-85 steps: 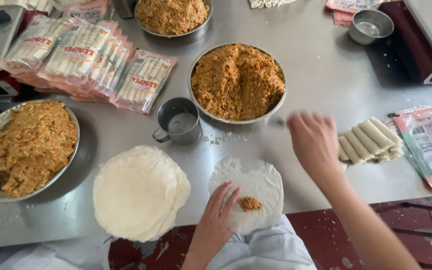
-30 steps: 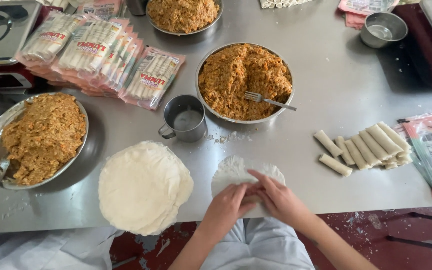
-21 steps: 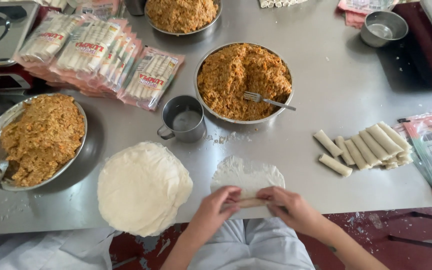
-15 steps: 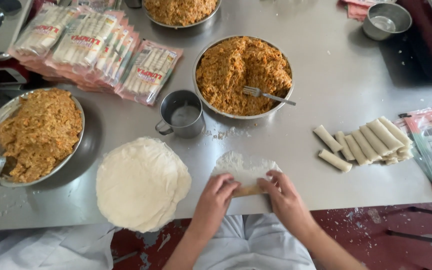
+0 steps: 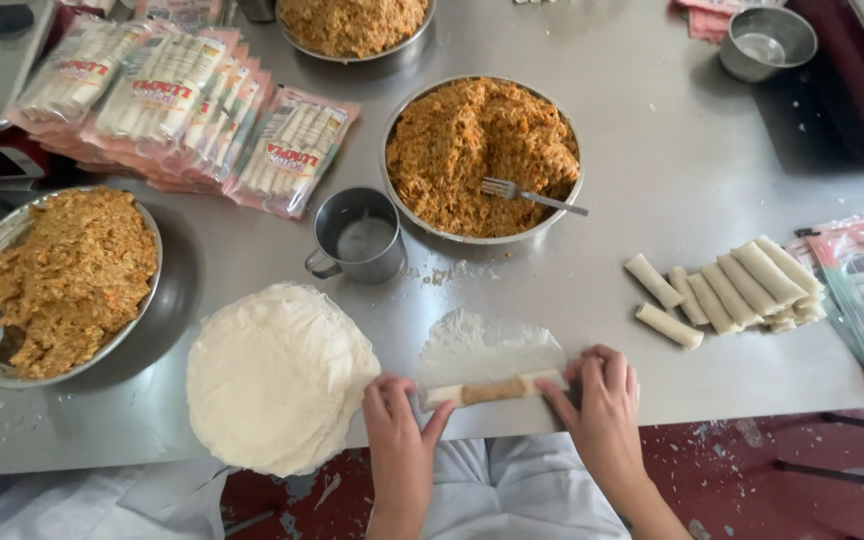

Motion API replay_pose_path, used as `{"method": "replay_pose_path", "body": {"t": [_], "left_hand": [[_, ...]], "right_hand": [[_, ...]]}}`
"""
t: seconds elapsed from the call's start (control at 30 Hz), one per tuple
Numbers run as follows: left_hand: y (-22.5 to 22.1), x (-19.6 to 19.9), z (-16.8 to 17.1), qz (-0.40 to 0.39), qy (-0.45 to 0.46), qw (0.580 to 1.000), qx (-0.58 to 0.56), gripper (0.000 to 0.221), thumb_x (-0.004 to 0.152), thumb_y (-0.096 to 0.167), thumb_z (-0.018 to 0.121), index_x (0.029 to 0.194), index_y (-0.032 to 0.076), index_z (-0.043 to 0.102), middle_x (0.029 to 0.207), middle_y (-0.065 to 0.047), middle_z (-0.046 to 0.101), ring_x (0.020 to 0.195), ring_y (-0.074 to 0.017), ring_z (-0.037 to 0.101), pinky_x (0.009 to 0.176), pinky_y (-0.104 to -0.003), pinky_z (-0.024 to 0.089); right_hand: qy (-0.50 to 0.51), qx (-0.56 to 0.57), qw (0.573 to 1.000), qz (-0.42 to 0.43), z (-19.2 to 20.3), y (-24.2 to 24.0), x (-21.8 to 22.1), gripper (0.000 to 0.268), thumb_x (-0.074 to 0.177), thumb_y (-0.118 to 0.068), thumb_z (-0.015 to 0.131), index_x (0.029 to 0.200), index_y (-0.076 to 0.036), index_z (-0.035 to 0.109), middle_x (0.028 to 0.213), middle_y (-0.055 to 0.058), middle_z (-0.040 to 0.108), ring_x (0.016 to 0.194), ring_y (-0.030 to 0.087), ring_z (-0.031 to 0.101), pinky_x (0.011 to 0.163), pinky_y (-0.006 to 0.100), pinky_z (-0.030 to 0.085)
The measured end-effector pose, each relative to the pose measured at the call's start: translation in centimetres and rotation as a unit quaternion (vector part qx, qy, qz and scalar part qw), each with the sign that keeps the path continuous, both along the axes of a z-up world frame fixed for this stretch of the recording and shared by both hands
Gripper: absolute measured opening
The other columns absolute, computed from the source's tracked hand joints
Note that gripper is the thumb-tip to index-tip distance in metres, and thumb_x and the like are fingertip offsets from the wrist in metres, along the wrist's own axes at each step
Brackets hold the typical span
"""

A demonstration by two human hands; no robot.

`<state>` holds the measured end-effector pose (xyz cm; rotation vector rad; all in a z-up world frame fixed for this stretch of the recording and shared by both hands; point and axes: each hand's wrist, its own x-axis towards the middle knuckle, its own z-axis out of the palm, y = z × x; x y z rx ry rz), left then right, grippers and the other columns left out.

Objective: The person places a wrapper on the table, spoons filling from a bowl onto the wrapper with a fork, and rolls the wrapper into a cylinder by hand, repeating this process for several wrappers.

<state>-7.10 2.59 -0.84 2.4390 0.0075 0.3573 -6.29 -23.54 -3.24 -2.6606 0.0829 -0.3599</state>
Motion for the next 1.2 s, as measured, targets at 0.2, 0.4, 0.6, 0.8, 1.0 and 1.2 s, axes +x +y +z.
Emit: {"method": "replay_pose_path", "body": {"t": [0.2,0.4,0.6,0.8,1.0,1.2], "left_hand": [[-3.4,-0.6,-1.6,-0.083,-0.094,0.988,-0.095,0.036,0.096,0.004,0.073,0.129,-0.004,0.059,0.113,-0.014,0.073,0.101,-0.0199,0.075,0.096,-0.025,0.065],[-4.2,0.3,0.2,-0.179,-0.200,0.963,0.027,0.022,0.105,0.018,0.069,0.118,0.001,0.071,0.133,-0.015,0.064,0.119,-0.0317,0.063,0.098,-0.047,0.053],[-4.2,0.2,0.1,-0.229,-0.105,0.964,0.084,0.066,0.109,0.017,0.063,0.159,-0.006,0.027,0.164,-0.029,0.037,0.151,-0.0355,0.046,0.125,-0.043,0.041],[-0.7,3.8,1.2,-0.324,-0.050,0.944,0.036,0.037,0.095,0.013,0.075,0.130,0.002,0.066,0.121,-0.011,0.057,0.108,-0.0294,0.059,0.096,-0.042,0.053],[-0.5,6.6,-0.2,-0.299,-0.083,0.950,-0.031,0.012,0.096,0.010,0.076,0.105,0.002,0.075,0.108,-0.005,0.067,0.093,-0.0221,0.065,0.078,-0.036,0.056],[-1.7,5.0,-2.5,-0.255,-0.233,0.921,0.179,0.047,0.103,0.025,0.073,0.140,-0.003,0.064,0.143,-0.014,0.061,0.119,-0.0223,0.070,0.098,-0.034,0.060]], "right_hand": [[0.002,0.166,0.986,-0.029,1.6,3.9,-0.3,0.036,0.090,-0.024,0.080,0.114,-0.011,0.057,0.097,-0.001,0.079,0.086,0.008,0.081,0.057,0.025,0.067],[-0.153,0.184,0.966,0.092,3.5,6.3,-0.8,0.019,0.092,-0.008,0.078,0.110,-0.012,0.081,0.104,0.001,0.076,0.091,0.009,0.074,0.081,0.022,0.063],[-0.159,0.103,0.938,0.290,3.5,5.1,0.2,0.034,0.103,-0.006,0.061,0.135,0.000,0.066,0.139,0.016,0.067,0.127,0.032,0.066,0.112,0.040,0.057],[-0.043,0.103,0.930,0.351,3.8,2.7,2.7,0.034,0.103,-0.021,0.064,0.131,-0.002,0.067,0.119,0.014,0.057,0.112,0.029,0.061,0.103,0.040,0.054],[-0.035,0.215,0.932,0.290,2.9,2.4,4.8,0.018,0.102,-0.011,0.062,0.110,-0.002,0.075,0.111,0.010,0.067,0.101,0.023,0.070,0.093,0.033,0.056],[-0.160,0.060,0.937,0.305,3.7,4.2,3.4,0.032,0.103,-0.011,0.062,0.128,0.009,0.063,0.126,0.024,0.062,0.116,0.037,0.065,0.106,0.043,0.056]]}}
